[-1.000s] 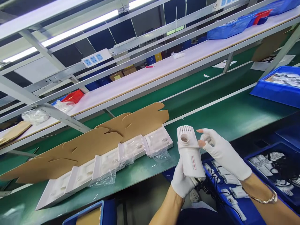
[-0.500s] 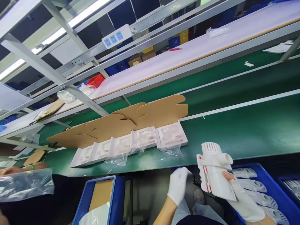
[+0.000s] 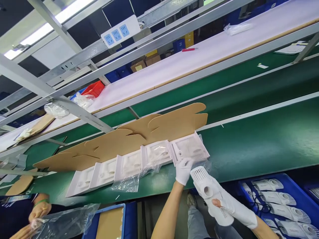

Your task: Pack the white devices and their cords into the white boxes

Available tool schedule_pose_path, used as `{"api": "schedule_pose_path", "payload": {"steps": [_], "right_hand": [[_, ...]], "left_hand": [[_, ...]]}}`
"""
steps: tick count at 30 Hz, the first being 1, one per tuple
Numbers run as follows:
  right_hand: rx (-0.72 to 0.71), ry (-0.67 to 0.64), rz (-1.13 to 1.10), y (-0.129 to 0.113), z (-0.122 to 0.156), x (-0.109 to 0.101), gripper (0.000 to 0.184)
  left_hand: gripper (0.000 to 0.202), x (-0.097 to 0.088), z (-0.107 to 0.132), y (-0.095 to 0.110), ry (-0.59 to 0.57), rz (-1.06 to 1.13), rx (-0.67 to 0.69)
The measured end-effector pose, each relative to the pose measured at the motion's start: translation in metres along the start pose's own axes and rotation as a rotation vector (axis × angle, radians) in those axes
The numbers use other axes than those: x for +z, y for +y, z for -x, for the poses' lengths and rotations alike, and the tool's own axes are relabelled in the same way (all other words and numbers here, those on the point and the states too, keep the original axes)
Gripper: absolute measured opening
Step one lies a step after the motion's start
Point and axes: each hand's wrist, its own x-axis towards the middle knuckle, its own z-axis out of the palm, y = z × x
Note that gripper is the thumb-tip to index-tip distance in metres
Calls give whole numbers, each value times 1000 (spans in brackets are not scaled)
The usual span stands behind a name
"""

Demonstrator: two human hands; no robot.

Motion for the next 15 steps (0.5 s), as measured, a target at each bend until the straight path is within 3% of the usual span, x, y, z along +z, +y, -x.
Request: {"api": "schedule_pose_path", "payload": {"steps": [3, 6, 10, 15], "right_hand": [[-6, 66, 160, 5, -15, -12, 134], [35, 100, 223, 5, -16, -16, 140], [104, -2, 315, -12, -5, -8, 142], [58, -80, 230, -17, -4, -7, 138]], "left_hand": [[25, -17, 2, 10, -143, -45, 30], [26, -24, 2, 25, -180, -127, 0], [29, -23, -2, 54, -173, -285, -41], [25, -35, 8, 80, -378, -446, 39]]}}
